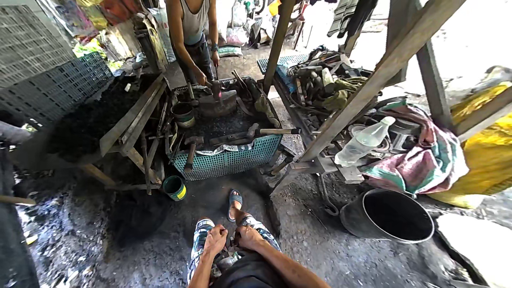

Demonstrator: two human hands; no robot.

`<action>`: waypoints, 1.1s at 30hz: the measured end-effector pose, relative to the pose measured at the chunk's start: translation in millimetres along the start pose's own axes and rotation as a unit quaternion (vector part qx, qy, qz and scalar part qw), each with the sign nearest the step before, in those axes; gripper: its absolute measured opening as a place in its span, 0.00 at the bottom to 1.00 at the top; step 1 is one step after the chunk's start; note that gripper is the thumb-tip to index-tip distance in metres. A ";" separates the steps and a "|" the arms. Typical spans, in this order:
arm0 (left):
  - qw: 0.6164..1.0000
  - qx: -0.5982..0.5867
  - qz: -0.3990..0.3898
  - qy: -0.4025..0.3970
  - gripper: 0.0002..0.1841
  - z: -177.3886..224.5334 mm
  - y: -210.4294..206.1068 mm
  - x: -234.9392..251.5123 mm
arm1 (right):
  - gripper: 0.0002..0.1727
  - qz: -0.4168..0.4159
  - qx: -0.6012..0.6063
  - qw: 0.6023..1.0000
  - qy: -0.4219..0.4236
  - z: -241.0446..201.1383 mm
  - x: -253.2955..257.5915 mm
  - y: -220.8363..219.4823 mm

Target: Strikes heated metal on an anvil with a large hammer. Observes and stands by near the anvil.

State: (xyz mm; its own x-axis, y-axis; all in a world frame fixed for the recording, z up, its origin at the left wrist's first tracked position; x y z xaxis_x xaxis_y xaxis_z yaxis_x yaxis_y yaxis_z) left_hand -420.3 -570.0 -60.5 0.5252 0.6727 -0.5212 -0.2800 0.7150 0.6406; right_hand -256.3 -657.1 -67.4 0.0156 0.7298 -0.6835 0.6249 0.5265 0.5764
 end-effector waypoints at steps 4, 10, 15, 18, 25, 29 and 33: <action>1.000 0.003 -0.005 0.003 0.18 -0.2 -0.8 -0.5 | 0.21 -0.002 0.002 1.000 0.001 -1.6 -2.4 0.2; 1.000 -0.002 -0.003 0.000 0.19 -1.6 -0.4 1.1 | 0.20 0.001 0.003 1.000 0.003 -1.2 -1.7 0.4; 1.000 -0.005 0.000 0.002 0.18 -1.6 0.0 -0.5 | 0.21 0.001 0.002 1.000 -0.003 -2.3 -3.0 0.5; 1.000 -0.012 0.000 -0.003 0.19 0.2 2.4 -4.1 | 0.21 -0.002 0.007 1.000 0.004 -2.4 -3.2 -0.4; 1.000 -0.011 0.003 -0.003 0.19 -3.1 1.6 -3.6 | 0.21 -0.008 -0.010 1.000 0.006 -3.0 -0.4 -3.7; 1.000 -0.010 -0.002 -0.009 0.19 -5.7 1.9 -3.9 | 0.20 0.024 0.000 0.999 0.021 -3.5 1.2 -0.3; 0.993 -0.121 -0.007 0.010 0.17 -4.3 18.1 -0.6 | 0.17 0.197 0.097 0.975 0.047 14.7 -9.5 27.6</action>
State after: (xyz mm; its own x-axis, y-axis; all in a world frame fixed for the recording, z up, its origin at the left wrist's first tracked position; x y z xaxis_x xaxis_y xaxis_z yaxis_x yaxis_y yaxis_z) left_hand -429.1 -556.6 -51.0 0.5148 0.6649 -0.5412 -0.4595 0.7469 0.4806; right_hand -227.7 -655.9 -51.5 0.2189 0.8998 -0.3773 0.7202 0.1119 0.6847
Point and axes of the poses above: each hand's wrist, its own x-axis towards the middle knuckle, its own y-axis out of the back of the hand, z = x × y, the point moved 3 cm from there along x, towards the middle knuckle, and after that the axes turned 4 degrees about -z, right-handed, at the moved point
